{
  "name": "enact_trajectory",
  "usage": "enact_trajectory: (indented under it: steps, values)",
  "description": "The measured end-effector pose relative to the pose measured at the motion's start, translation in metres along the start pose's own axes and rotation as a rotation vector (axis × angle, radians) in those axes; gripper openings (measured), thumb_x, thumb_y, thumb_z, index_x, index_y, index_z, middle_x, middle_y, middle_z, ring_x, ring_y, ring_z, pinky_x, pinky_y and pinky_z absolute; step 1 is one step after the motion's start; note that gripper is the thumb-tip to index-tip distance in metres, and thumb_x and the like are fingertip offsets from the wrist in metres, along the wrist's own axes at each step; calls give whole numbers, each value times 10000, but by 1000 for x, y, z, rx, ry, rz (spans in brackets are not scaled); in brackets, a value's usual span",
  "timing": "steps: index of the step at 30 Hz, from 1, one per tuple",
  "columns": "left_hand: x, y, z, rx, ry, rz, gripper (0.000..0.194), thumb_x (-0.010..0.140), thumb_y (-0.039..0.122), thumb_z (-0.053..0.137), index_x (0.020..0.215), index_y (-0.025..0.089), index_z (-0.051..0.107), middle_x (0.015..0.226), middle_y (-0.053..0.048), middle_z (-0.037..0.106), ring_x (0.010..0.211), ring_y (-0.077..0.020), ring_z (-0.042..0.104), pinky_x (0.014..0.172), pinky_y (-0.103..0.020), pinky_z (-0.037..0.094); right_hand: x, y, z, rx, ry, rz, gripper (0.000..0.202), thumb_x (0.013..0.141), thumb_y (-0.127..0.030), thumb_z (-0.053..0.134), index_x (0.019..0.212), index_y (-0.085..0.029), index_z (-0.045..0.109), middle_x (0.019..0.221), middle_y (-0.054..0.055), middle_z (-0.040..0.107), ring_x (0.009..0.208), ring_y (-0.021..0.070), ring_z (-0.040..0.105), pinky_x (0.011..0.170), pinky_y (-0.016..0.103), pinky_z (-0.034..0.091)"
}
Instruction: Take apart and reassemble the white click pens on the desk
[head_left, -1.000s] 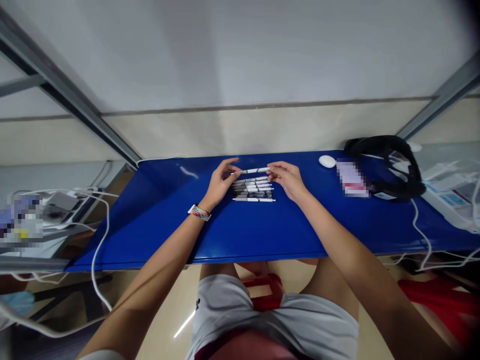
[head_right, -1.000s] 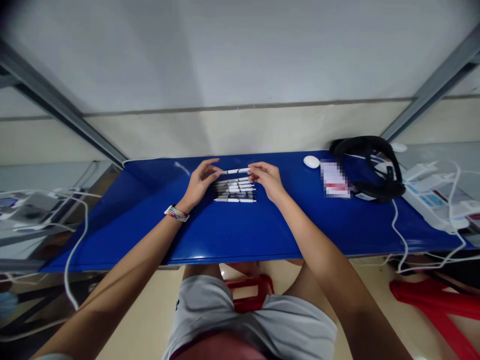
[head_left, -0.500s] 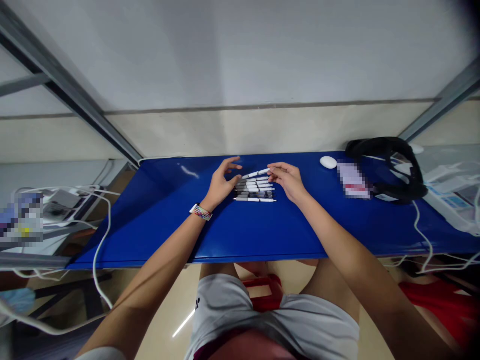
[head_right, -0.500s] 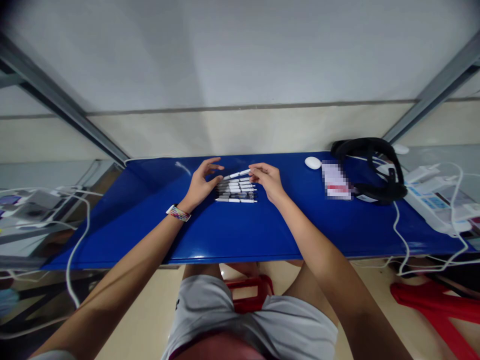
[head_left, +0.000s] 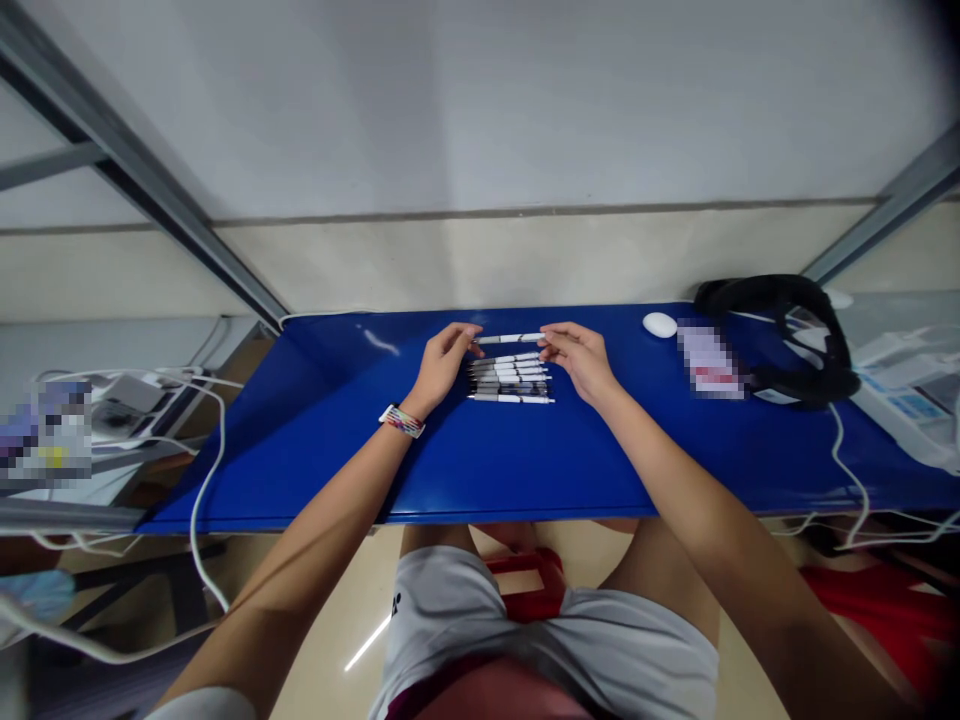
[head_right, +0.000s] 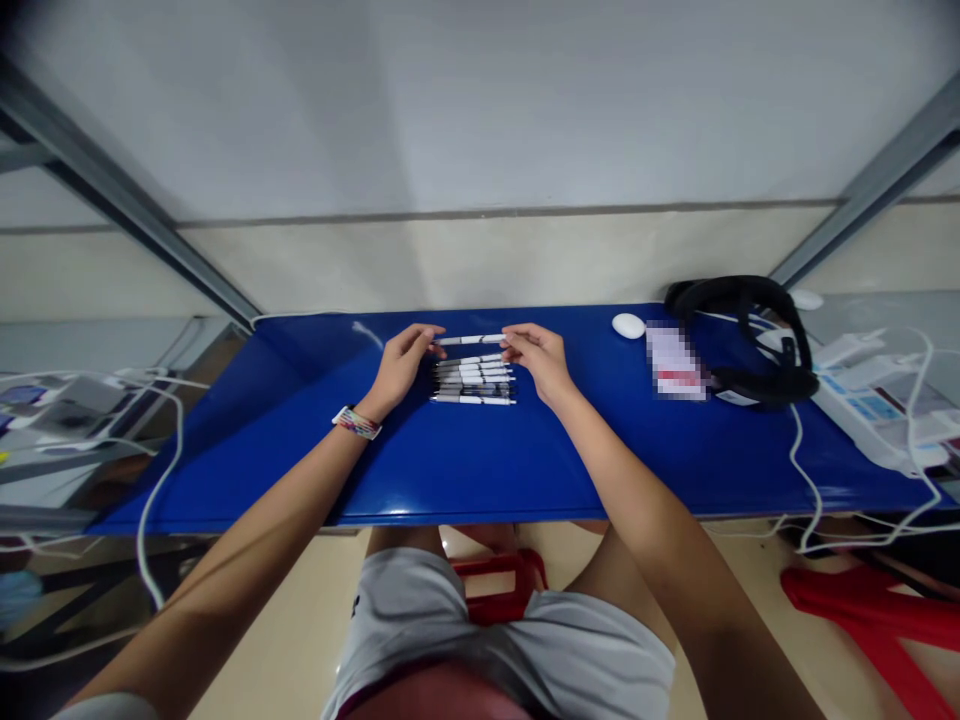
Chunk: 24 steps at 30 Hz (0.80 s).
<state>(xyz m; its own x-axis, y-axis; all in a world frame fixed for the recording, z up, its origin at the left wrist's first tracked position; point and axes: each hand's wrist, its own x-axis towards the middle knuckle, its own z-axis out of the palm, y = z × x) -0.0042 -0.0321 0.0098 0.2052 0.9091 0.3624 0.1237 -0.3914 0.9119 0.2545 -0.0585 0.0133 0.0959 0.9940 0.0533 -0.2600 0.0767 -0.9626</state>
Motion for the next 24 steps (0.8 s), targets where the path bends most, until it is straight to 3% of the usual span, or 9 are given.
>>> enact_trajectory:
  steps: [4,8,14,20,24]
  values:
    - [1,-5,0,-84,-25,-52,298,947,445,787,1104,194,752,777,-17,758,760,-176,724,817,-337,542,0,1,1,4,11,2,356,664,-418,949,912,-204,811,808,45,764,690,163,667,761,371,595]
    - [2,-3,0,-105,0,-66,298,931,417,802,1130,207,727,749,-4,755,741,-177,725,840,-352,549,-1,1,1,4,5,30,351,667,-417,954,915,-213,812,815,44,767,685,162,660,755,371,592]
    - [1,1,0,-94,9,-30,278,858,381,877,1025,218,725,878,-21,757,784,-165,694,787,-330,541,0,-2,0,16,15,33,332,670,-411,952,905,-220,818,812,45,762,679,161,644,740,364,588]
    - [2,-4,0,-110,13,-31,224,933,417,798,981,204,749,825,-30,756,824,-174,713,836,-339,552,-1,-3,1,2,6,-2,342,690,-418,940,945,-231,808,856,36,760,712,158,653,776,367,594]
    - [3,-4,-2,-112,23,-29,243,894,413,847,900,196,739,850,-40,783,818,-169,714,828,-331,552,0,-1,1,25,15,11,310,688,-387,931,926,-222,820,832,40,767,690,155,650,752,358,588]
